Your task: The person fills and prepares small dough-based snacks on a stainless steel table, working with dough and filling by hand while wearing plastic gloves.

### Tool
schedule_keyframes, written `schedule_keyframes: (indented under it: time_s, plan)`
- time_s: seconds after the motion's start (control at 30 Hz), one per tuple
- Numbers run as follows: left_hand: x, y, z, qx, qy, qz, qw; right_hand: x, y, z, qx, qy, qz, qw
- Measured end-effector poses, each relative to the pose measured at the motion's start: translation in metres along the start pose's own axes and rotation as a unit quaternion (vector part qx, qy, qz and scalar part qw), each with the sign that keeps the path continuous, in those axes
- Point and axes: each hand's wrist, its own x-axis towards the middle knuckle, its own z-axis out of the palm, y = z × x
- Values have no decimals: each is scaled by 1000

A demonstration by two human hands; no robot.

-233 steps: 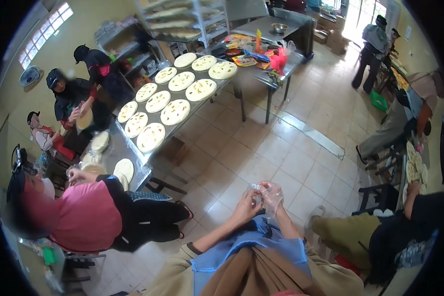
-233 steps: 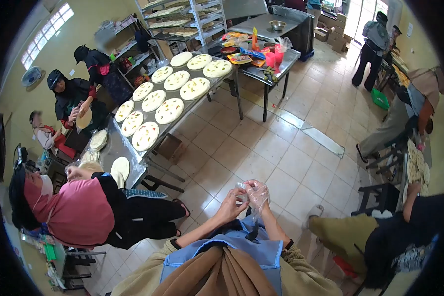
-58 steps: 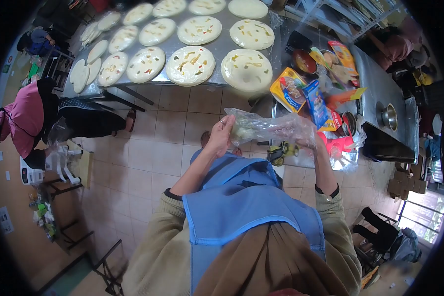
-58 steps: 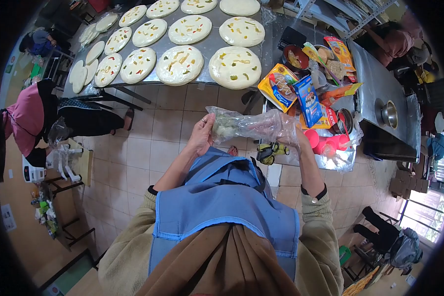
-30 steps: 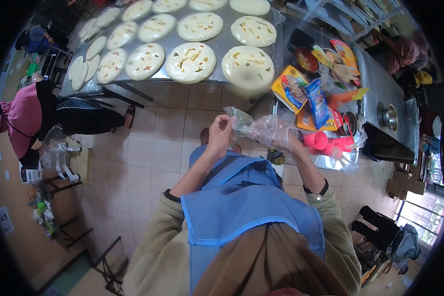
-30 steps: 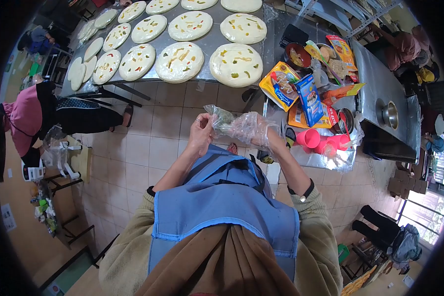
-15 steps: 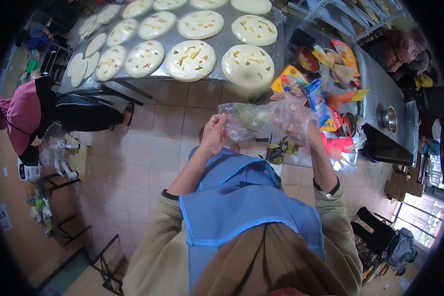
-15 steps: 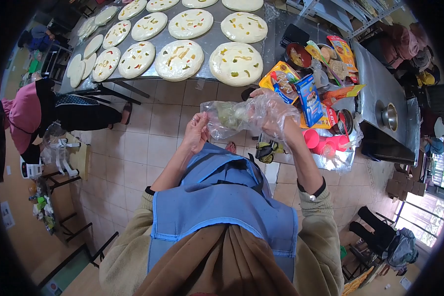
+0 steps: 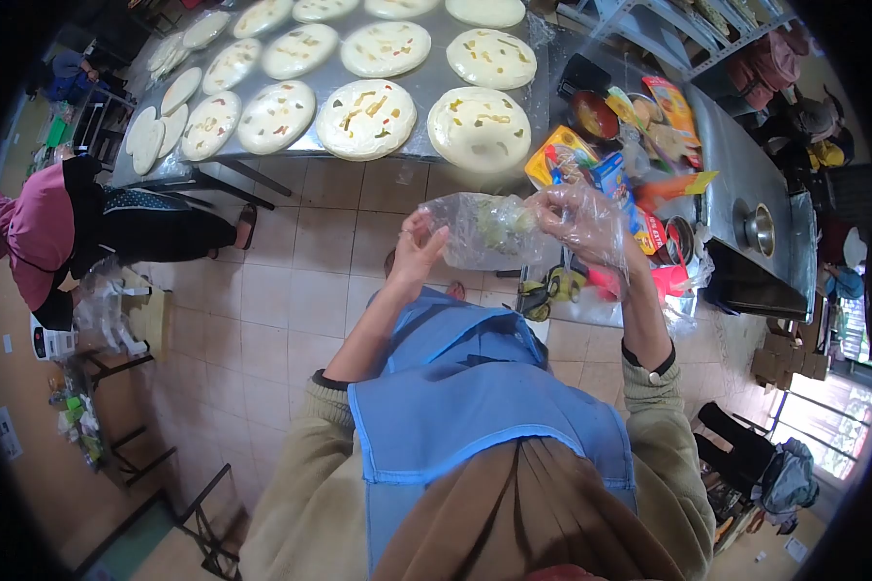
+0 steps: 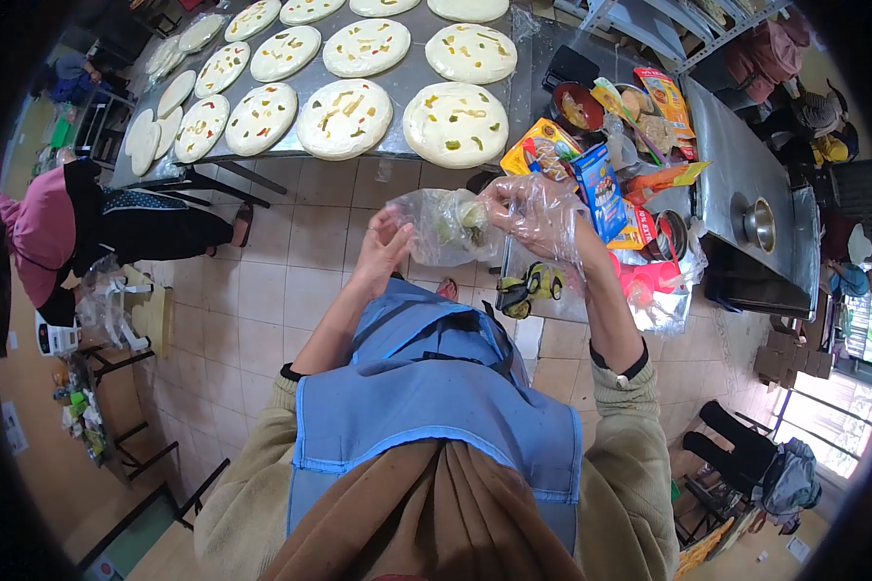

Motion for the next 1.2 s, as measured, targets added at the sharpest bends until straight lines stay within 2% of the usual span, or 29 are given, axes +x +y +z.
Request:
schedule_keyframes:
  time_s: [0.03,0.13,0.23,0.37,0.4,0.5,0.53,0.6,0.63,0.73,0.8,0.9,1.0,1.03,1.13,1.2]
  plan:
    - [-3,9,7,75,33,54,995,0,-1,1,-11,2,-8,1000]
    - [-20,54,28,80,-1,124,989,1,-2,5,32,-7,-14,999]
    - [-50,98,55,-48,-138,66,987,0,-7,10,-25,3,-22,999]
    - [-52,89,63,154,-219,125,955,2,-1,15,-26,-6,-15,1000]
    - [-50,85,63,126,-194,116,966,1,-2,14,-20,-2,-16,1000]
    - [-43,86,53,167,-225,112,953,-5,3,11,10,-13,-34,999]
    - [-45,88,53,208,-227,161,938,-6,5,9,21,-23,-44,999]
    - [-51,100,56,287,-226,258,894,-7,14,8,-61,-6,-98,993]
    - [-55,108,57,306,-236,223,895,-6,17,8,-101,2,-125,987]
    - [-61,118,59,355,-244,170,886,-5,10,4,-36,-46,-54,997]
    - [-59,114,60,382,-226,201,874,-1,9,5,-1,-59,-46,997]
    - [-60,111,61,449,-211,319,808,2,11,11,16,-74,-51,996]
    - [-56,101,59,476,-195,367,775,3,4,11,21,-81,-20,996]
    - [-56,101,60,476,-190,371,775,3,1,11,23,-81,-3,996]
    - [-51,102,62,465,-177,383,778,9,8,12,22,-66,-30,997]
    - [-46,99,61,449,-169,393,785,12,11,18,148,-49,-44,987]
